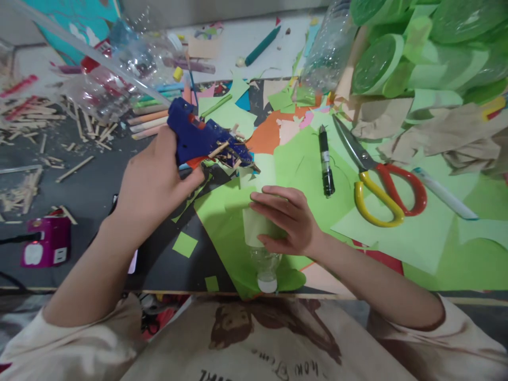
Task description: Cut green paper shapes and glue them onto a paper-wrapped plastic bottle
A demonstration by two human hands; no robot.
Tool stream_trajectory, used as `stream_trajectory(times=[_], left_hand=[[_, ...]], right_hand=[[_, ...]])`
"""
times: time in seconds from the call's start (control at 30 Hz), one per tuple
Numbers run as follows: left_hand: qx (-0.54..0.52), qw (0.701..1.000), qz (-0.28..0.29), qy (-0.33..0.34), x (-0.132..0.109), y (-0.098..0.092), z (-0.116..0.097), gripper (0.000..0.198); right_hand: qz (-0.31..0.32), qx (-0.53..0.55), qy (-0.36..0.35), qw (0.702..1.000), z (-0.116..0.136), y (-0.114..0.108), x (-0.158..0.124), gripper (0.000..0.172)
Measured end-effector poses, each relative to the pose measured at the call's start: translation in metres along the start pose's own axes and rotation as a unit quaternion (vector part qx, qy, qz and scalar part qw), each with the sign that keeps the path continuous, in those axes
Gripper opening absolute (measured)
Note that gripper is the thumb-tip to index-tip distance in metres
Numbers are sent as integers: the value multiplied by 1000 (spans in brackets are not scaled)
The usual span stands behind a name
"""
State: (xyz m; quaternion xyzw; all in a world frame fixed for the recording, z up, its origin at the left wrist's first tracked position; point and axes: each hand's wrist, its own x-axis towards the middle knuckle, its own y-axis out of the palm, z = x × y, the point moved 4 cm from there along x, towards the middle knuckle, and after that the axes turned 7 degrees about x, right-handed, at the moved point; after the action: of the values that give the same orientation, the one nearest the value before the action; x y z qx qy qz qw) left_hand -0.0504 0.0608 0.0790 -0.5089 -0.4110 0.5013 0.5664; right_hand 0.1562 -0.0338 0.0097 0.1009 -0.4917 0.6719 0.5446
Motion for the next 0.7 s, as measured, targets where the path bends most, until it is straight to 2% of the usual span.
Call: stream_trajectory(times=[0.2,0.3,0.4,0.6,0.7], left_hand=[[4,1000,-5,14,1,1,-1,52],[0,999,-26,42,1,3,-4,60],[5,999,-32,43,0,4,-7,67],[0,999,-40,36,1,5,-3,47],[-1,998,-50,31,-1,6,2,47]], right_hand=[[2,3,-3,1000,-1,0,-1,40],[7,2,5,1000,-2,0,-2,40],[9,10,11,1000,-2,1,-2,43],[-7,24,11,1000,-1,1,-1,43],[-2,11,13,1000,-1,1,-1,41]])
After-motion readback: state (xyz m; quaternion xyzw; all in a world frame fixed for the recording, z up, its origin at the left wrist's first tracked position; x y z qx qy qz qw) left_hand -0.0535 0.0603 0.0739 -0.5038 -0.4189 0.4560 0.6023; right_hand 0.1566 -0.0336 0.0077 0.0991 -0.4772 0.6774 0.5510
